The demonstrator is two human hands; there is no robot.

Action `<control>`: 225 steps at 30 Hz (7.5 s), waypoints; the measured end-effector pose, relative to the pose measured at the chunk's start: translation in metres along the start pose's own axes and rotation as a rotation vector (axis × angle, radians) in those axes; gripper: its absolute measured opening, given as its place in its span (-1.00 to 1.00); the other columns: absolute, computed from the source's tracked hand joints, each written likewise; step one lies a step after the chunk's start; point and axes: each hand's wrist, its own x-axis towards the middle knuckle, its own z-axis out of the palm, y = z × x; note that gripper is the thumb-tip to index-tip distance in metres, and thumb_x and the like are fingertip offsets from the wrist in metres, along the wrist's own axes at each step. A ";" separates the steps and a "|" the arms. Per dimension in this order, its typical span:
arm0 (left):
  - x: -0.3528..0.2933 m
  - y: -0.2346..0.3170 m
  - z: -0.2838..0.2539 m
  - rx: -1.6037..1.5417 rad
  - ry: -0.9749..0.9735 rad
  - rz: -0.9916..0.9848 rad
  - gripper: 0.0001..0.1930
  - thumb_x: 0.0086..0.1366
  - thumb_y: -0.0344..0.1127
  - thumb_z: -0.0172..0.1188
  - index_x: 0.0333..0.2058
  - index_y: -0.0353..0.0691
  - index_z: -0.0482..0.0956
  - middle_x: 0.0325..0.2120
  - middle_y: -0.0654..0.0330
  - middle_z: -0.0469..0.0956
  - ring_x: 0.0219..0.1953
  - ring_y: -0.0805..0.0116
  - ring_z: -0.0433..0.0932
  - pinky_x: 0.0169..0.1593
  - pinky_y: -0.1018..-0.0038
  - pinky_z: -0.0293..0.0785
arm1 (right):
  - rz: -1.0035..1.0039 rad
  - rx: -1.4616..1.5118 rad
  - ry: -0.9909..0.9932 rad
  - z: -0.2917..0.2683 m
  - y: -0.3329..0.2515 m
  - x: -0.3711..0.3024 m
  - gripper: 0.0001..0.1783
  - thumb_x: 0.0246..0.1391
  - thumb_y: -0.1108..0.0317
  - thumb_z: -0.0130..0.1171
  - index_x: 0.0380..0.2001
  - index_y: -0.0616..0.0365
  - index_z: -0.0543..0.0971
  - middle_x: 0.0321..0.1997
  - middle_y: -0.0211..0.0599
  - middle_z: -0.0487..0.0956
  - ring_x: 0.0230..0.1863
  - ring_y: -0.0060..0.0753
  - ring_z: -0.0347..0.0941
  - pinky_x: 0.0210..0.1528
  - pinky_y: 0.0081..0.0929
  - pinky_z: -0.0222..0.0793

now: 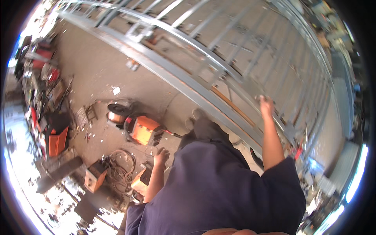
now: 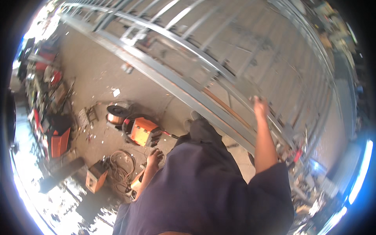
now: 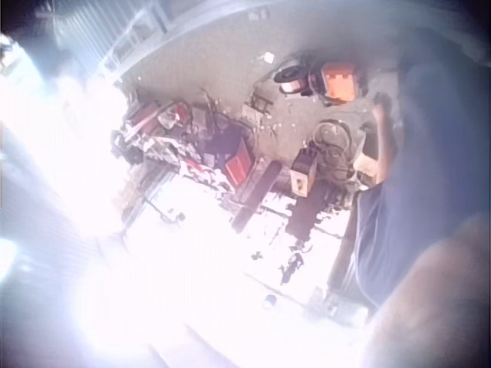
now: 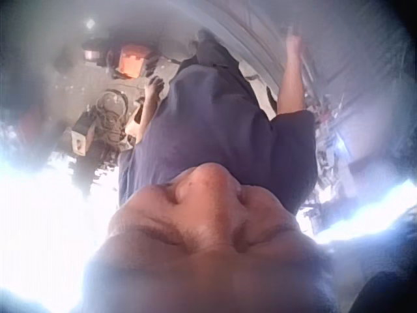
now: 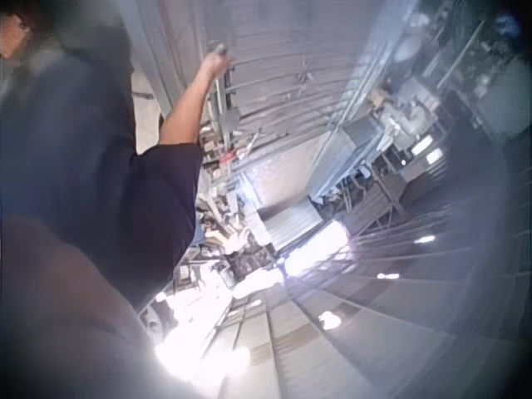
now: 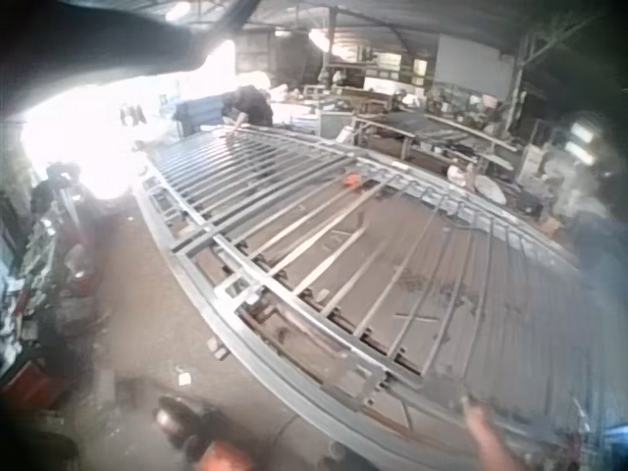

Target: The person welds metal plates onto a large curved metal frame using a handheld welding gun. They repeatedly position plates, weld them in place, and move to the next section of the frame.

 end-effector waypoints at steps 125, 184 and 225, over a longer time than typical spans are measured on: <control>1.480 3.089 -1.441 0.202 -0.008 0.211 -0.57 0.36 -0.06 0.26 0.06 -0.24 0.60 -0.35 0.25 0.62 -0.40 0.43 0.56 -0.34 0.48 0.48 | 0.724 1.629 0.100 1.210 -3.446 -0.069 -0.63 0.28 0.26 0.31 0.06 0.10 0.49 -0.05 -0.28 0.58 -0.05 -0.33 0.54 0.01 -0.33 0.54; 1.993 4.410 -1.018 -0.870 -0.865 0.099 -0.17 0.11 0.19 0.49 0.17 -0.28 0.42 -0.36 0.32 0.46 -0.24 0.44 0.48 -0.13 0.42 0.46 | -0.845 -0.041 -0.907 1.586 -4.834 0.516 -0.63 0.17 0.36 0.27 0.06 0.15 0.61 -0.09 -0.11 0.69 -0.12 -0.25 0.66 -0.04 -0.35 0.56; 2.324 4.382 -0.996 -1.868 -0.659 0.521 -0.79 0.56 -0.19 -0.12 0.04 -0.09 0.33 -0.35 0.26 0.46 -0.35 0.34 0.46 -0.07 0.36 0.33 | -1.649 -1.082 -0.867 2.325 -4.877 0.564 -0.36 0.15 0.26 0.23 0.30 -0.13 0.33 -0.06 -0.11 0.63 -0.08 0.01 0.66 -0.11 -0.07 0.60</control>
